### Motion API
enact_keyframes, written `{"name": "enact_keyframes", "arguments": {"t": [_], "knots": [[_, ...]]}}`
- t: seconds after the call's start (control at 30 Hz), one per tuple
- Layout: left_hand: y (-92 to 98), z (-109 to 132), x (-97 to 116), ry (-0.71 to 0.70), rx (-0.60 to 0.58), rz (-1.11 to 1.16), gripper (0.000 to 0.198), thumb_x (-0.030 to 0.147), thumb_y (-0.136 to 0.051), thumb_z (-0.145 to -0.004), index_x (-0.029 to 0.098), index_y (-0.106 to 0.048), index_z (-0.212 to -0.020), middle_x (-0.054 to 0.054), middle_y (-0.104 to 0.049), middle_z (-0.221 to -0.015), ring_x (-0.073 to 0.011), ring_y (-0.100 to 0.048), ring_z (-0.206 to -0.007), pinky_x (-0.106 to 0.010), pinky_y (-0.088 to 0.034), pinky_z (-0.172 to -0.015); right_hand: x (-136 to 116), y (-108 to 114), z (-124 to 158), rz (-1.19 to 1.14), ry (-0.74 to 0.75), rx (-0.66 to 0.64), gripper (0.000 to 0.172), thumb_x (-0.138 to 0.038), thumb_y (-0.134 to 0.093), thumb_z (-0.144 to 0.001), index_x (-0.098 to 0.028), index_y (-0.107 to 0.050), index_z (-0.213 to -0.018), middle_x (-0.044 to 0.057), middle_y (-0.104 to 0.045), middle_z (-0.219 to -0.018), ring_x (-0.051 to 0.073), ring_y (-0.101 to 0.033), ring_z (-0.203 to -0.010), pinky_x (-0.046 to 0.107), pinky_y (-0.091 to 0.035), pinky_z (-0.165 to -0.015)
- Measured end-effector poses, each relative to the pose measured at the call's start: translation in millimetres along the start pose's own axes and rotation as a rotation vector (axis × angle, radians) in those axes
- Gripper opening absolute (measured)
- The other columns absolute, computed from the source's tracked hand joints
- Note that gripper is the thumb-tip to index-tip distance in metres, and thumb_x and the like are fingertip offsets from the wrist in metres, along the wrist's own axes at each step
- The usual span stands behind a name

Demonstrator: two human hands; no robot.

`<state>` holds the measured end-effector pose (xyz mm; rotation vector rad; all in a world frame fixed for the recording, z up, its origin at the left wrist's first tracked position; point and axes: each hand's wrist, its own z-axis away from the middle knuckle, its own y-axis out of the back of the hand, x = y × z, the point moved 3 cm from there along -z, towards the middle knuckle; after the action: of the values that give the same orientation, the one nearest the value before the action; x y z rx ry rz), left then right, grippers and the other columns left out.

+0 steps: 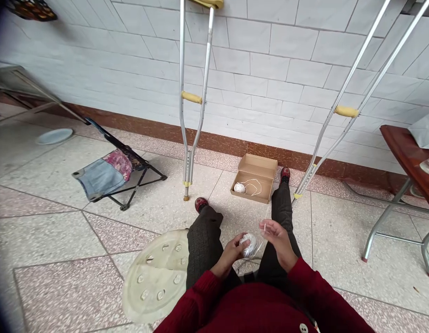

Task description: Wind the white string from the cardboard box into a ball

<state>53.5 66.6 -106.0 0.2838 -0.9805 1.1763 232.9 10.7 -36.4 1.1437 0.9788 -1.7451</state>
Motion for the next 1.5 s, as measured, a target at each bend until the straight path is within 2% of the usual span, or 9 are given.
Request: {"name": "enact_keyframes", "arguments": {"t": [0.1, 0.2, 0.33, 0.57, 0.7, 0.87, 1.2, 1.37, 1.5], "knots": [[-1.5, -24.9, -11.7, 0.141, 0.046, 0.088, 0.057, 0.051, -0.078, -0.067, 0.015, -0.062, -0.109, -0.008, -0.066, -0.094, -0.0177, -0.062, -0.074, -0.029, -0.053, -0.064, 7.5, -1.2, 4.1, -0.206, -0.155, 0.087, 0.027, -0.038, -0.075, -0.072, -0.020, -0.064, -0.089, 0.006, -0.071, -0.086, 0.023, -0.067, -0.087, 0.033, -0.048, -0.075], [-3.5, -49.2, -3.8, 0.144, 0.075, 0.099, 0.049, 0.051, -0.076, -0.072, 0.013, -0.063, -0.100, -0.010, -0.066, -0.090, -0.0178, -0.063, -0.072, -0.029, -0.054, -0.063, 9.8, -3.5, 7.8, -0.148, -0.094, 0.054, 0.024, -0.034, -0.078, -0.070, -0.018, -0.065, -0.082, 0.003, -0.068, -0.073, 0.019, -0.065, -0.071, 0.031, -0.046, -0.069], [-10.3, -88.7, 36.7, 0.075, 0.105, 0.114, 0.044, 0.049, -0.073, -0.076, 0.013, -0.062, -0.099, -0.011, -0.065, -0.094, -0.0177, -0.064, -0.075, -0.029, -0.056, -0.063, -1.7, -3.2, -6.2, -0.045, 0.060, 0.046, 0.018, -0.034, -0.073, -0.076, -0.019, -0.065, -0.083, 0.003, -0.068, -0.075, 0.019, -0.064, -0.074, 0.033, -0.046, -0.077], [-1.0, -141.8, 112.6, -0.081, 0.268, 0.070, 0.049, 0.051, -0.064, -0.083, 0.019, -0.056, -0.119, -0.013, -0.056, -0.123, -0.0206, -0.059, -0.096, -0.028, -0.058, -0.067, -20.7, -7.3, -79.6, -0.015, 0.247, 0.134, 0.018, -0.034, -0.070, -0.076, -0.019, -0.064, -0.085, 0.003, -0.070, -0.077, 0.020, -0.065, -0.077, 0.036, -0.048, -0.081], [13.4, -118.7, 104.3, -0.149, 0.331, 0.006, 0.047, 0.046, -0.067, -0.081, 0.016, -0.059, -0.117, -0.015, -0.054, -0.124, -0.0229, -0.056, -0.102, -0.029, -0.057, -0.068, -12.2, -16.0, -113.1, -0.007, 0.263, 0.130, 0.019, -0.035, -0.069, -0.075, -0.019, -0.064, -0.085, 0.004, -0.071, -0.077, 0.020, -0.067, -0.077, 0.036, -0.049, -0.080], [16.4, -64.4, 77.6, -0.217, 0.238, -0.103, 0.039, 0.044, -0.071, -0.074, 0.012, -0.070, -0.096, -0.012, -0.067, -0.095, -0.0229, -0.062, -0.088, -0.032, -0.053, -0.071, -1.1, -24.3, -121.3, 0.035, 0.222, 0.055, 0.022, -0.036, -0.072, -0.071, -0.018, -0.064, -0.081, 0.003, -0.070, -0.070, 0.020, -0.067, -0.068, 0.035, -0.051, -0.072], [-8.9, -8.1, 86.9, -0.363, 0.003, -0.157, 0.046, 0.056, -0.059, -0.080, 0.013, -0.073, -0.077, -0.007, -0.071, -0.074, -0.0215, -0.064, -0.077, -0.034, -0.047, -0.078, -1.2, -47.7, -45.0, 0.243, 0.295, -0.144, 0.008, -0.026, -0.066, -0.076, -0.019, -0.068, -0.079, 0.000, -0.067, -0.069, 0.015, -0.062, -0.064, 0.029, -0.049, -0.067], [-20.5, 3.0, 85.6, -0.395, 0.010, -0.133, 0.031, 0.044, -0.066, -0.077, 0.014, -0.073, -0.077, -0.005, -0.071, -0.077, -0.0209, -0.063, -0.077, -0.030, -0.048, -0.073, 3.9, -57.8, -11.7, 0.413, 0.326, -0.188, 0.011, -0.018, -0.057, -0.079, -0.021, -0.068, -0.079, 0.000, -0.068, -0.071, 0.017, -0.064, -0.068, 0.030, -0.050, -0.071], [-14.1, 14.5, 101.7, -0.457, 0.018, -0.190, 0.030, 0.041, -0.062, -0.081, 0.015, -0.073, -0.074, -0.007, -0.072, -0.078, -0.0216, -0.064, -0.077, -0.031, -0.049, -0.076, -24.5, -60.0, 10.8, 0.521, 0.443, -0.208, 0.020, -0.014, -0.056, -0.078, -0.024, -0.069, -0.089, 0.003, -0.071, -0.093, 0.022, -0.065, -0.090, 0.036, -0.049, -0.086]]}}
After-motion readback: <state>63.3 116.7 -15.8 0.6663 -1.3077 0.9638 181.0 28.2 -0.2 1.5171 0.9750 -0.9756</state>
